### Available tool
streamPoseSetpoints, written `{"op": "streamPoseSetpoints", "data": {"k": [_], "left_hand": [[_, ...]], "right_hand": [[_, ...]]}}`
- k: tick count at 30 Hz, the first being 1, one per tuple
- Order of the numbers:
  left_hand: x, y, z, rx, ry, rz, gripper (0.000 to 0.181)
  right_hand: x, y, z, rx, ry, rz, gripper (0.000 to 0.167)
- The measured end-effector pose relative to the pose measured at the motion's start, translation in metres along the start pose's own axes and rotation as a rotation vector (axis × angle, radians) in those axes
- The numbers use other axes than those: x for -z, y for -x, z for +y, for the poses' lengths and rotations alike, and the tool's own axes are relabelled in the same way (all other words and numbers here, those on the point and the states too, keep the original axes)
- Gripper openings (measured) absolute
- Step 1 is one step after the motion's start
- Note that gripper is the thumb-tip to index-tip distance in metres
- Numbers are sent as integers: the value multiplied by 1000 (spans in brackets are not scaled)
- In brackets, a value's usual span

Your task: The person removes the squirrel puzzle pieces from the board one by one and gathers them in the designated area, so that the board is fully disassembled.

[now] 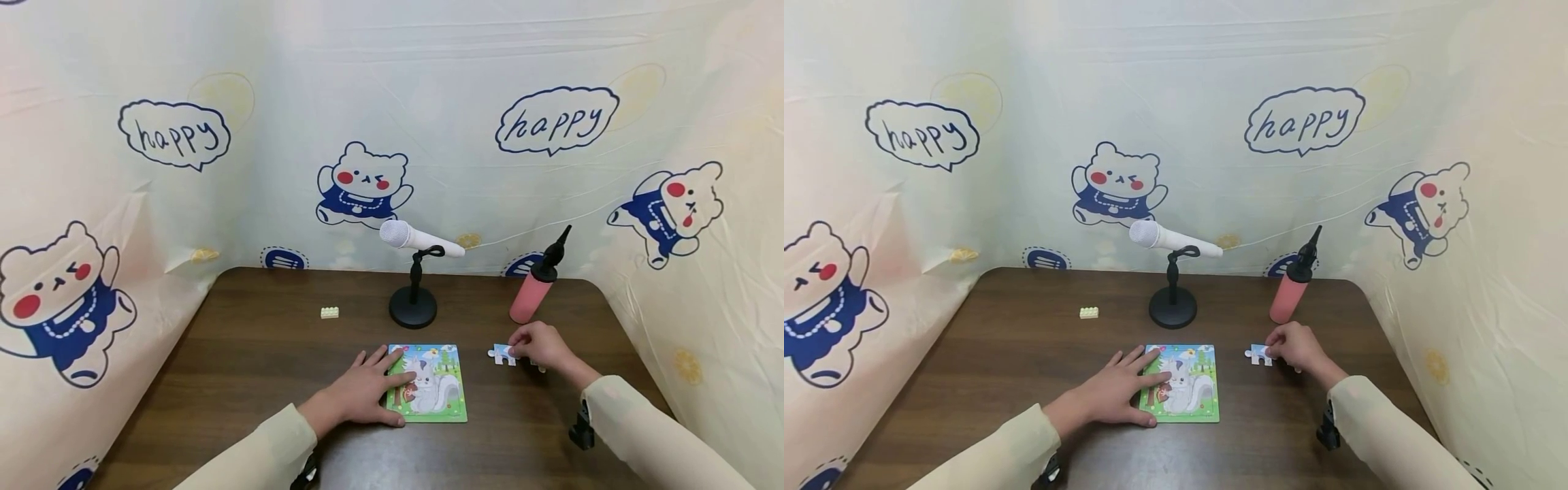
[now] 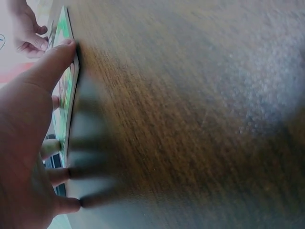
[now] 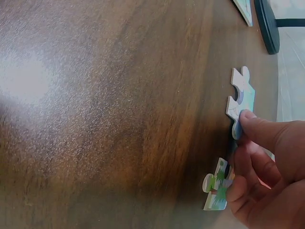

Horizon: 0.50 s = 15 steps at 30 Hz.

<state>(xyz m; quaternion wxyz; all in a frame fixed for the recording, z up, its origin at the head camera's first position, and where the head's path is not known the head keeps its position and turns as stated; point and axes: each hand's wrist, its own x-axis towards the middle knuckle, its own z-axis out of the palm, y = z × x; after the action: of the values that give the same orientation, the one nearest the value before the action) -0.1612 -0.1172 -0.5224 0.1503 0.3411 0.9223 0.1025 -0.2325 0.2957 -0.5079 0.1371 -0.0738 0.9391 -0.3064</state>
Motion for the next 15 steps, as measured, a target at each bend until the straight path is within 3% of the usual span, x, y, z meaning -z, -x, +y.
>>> {"op": "streamPoseSetpoints", "data": {"k": [15], "left_hand": [[-1,-1,1,-3,-6,17,80]], "right_hand": [[-2,-3,-8,2,93,15,7]]}}
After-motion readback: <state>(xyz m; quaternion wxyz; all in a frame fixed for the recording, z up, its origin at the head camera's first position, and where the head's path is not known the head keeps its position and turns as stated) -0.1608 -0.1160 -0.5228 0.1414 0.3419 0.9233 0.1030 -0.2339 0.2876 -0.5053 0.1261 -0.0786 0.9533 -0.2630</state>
